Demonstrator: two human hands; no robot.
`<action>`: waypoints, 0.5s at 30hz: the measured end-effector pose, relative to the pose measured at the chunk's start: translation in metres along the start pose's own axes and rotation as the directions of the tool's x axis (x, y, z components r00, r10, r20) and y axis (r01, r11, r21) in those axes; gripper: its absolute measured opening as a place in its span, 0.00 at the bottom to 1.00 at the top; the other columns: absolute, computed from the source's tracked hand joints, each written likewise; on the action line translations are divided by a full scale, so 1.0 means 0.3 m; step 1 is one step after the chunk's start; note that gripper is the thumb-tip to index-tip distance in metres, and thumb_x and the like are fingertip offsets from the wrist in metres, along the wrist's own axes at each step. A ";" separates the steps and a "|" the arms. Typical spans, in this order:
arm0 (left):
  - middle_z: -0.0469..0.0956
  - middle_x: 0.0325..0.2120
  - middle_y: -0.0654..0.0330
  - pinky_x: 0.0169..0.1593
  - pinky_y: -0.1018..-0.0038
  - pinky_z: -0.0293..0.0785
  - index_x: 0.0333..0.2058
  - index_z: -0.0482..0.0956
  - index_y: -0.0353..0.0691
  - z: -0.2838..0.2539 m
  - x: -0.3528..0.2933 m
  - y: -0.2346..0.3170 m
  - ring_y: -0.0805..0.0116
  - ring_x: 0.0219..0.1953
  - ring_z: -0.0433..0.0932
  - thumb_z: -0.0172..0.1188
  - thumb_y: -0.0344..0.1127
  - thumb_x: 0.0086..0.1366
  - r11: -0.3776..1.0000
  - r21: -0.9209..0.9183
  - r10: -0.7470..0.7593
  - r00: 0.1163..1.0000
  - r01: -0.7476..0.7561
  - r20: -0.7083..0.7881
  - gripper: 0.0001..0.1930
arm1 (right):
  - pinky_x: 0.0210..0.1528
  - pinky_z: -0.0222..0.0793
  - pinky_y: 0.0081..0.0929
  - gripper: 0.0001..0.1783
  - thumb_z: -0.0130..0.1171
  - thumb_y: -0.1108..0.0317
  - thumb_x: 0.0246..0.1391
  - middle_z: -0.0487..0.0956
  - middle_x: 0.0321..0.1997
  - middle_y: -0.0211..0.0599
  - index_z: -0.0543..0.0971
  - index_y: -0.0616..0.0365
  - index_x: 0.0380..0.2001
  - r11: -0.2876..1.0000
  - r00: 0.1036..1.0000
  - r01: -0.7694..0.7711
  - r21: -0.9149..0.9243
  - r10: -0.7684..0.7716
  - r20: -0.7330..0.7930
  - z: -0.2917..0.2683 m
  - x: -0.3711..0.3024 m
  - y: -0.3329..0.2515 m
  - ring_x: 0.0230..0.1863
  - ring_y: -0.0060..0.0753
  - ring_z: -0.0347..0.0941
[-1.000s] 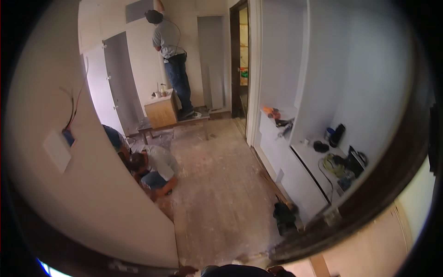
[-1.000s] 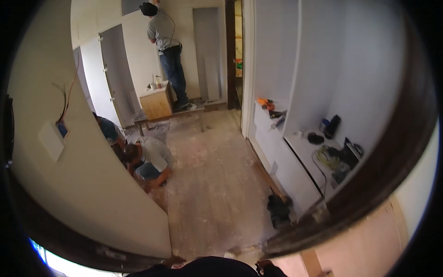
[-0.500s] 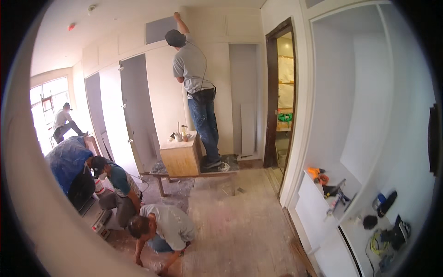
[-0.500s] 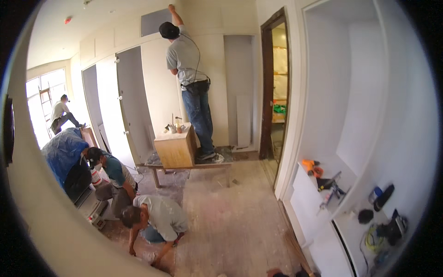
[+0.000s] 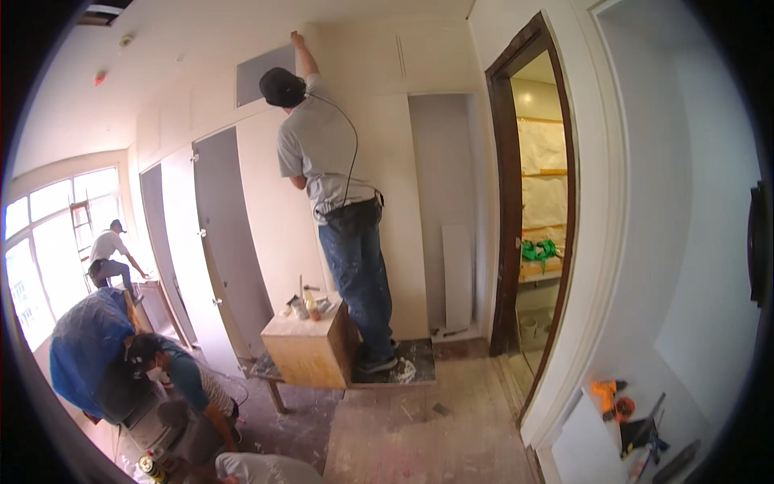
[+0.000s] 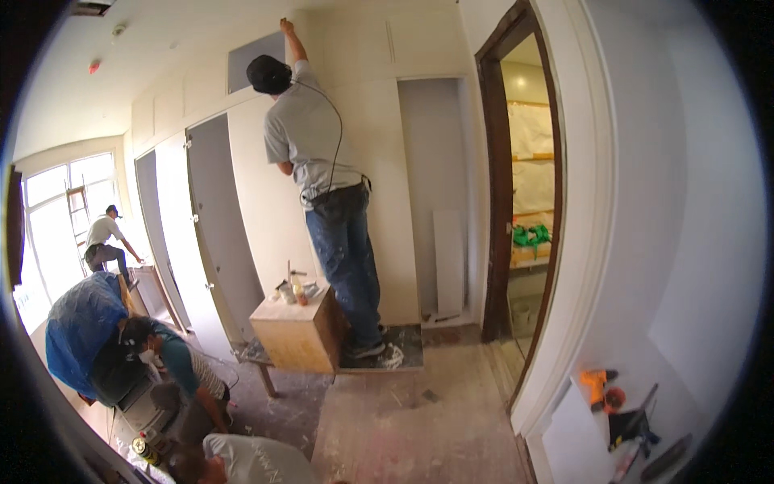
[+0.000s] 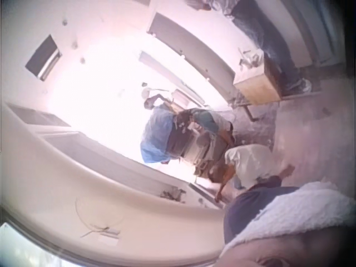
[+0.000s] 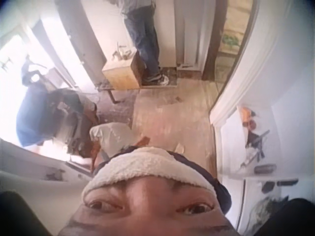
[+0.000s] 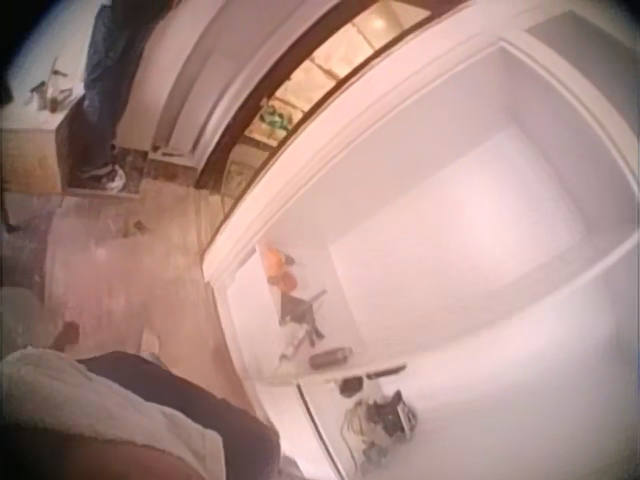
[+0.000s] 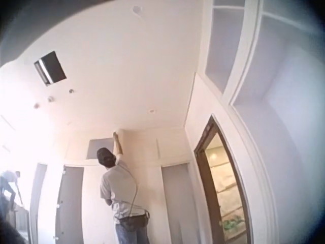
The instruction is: Installing a rectangular metal floor drain cover onto a tiled shower floor.
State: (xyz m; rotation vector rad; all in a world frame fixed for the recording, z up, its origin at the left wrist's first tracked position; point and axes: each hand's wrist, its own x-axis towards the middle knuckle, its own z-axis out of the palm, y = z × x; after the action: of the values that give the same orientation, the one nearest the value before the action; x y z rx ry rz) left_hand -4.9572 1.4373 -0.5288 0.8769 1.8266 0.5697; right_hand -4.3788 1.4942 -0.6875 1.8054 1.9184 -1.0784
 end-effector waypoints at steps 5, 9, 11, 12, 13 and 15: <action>0.78 0.38 0.60 0.47 0.66 0.72 0.39 0.78 0.43 -0.006 0.137 -0.149 0.65 0.41 0.76 0.50 0.47 0.65 0.937 0.083 -0.349 0.922 0.340 0.168 0.15 | 0.52 0.67 0.43 0.20 0.46 0.53 0.54 0.75 0.51 0.36 0.75 0.47 0.45 0.995 0.993 0.097 0.034 -0.094 -0.065 -0.462 0.549 -0.431 0.53 0.44 0.70; 0.78 0.39 0.59 0.47 0.65 0.72 0.40 0.78 0.43 -0.038 0.136 -0.202 0.65 0.41 0.76 0.50 0.46 0.65 0.840 0.012 -0.530 0.817 0.542 0.228 0.15 | 0.54 0.66 0.41 0.21 0.46 0.52 0.54 0.74 0.53 0.36 0.74 0.47 0.49 0.979 0.977 0.190 0.076 -0.182 -0.109 -0.769 0.960 -0.767 0.55 0.44 0.68; 0.78 0.39 0.59 0.47 0.65 0.72 0.40 0.78 0.43 -0.081 0.189 -0.187 0.64 0.41 0.76 0.50 0.46 0.65 0.805 -0.030 -0.569 0.786 0.592 0.242 0.15 | 0.55 0.66 0.41 0.22 0.45 0.52 0.55 0.74 0.54 0.36 0.74 0.47 0.50 0.968 0.965 0.235 0.090 -0.221 -0.142 -0.854 1.160 -0.900 0.56 0.44 0.68; 0.78 0.39 0.59 0.47 0.65 0.72 0.40 0.78 0.43 -0.107 0.229 -0.171 0.64 0.41 0.76 0.50 0.46 0.65 0.788 -0.049 -0.586 0.771 0.614 0.251 0.15 | 0.55 0.66 0.41 0.23 0.45 0.52 0.55 0.74 0.55 0.36 0.74 0.47 0.51 0.963 0.957 0.257 0.076 -0.243 -0.158 -0.870 1.284 -0.947 0.57 0.44 0.67; 0.78 0.39 0.59 0.47 0.65 0.72 0.40 0.78 0.43 -0.130 0.274 -0.156 0.64 0.41 0.76 0.50 0.46 0.65 0.774 -0.068 -0.596 0.760 0.630 0.259 0.15 | 0.56 0.66 0.40 0.23 0.45 0.52 0.55 0.73 0.56 0.36 0.74 0.47 0.52 0.960 0.949 0.277 0.037 -0.268 -0.166 -0.871 1.416 -0.986 0.57 0.44 0.67; 0.78 0.39 0.59 0.47 0.65 0.72 0.40 0.78 0.43 -0.145 0.418 -0.123 0.64 0.41 0.76 0.50 0.46 0.65 0.758 -0.122 -0.584 0.749 0.641 0.313 0.15 | 0.53 0.67 0.39 0.23 0.45 0.51 0.56 0.74 0.54 0.34 0.74 0.45 0.53 0.865 0.916 0.328 -0.380 -0.390 -0.097 -0.856 1.749 -1.008 0.55 0.41 0.69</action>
State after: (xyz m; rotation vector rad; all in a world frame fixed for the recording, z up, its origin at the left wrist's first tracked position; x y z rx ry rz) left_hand -5.0396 1.5119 -0.6103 0.1405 1.6402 0.2080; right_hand -4.6836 2.0716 -0.7680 1.4096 2.4393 -0.6213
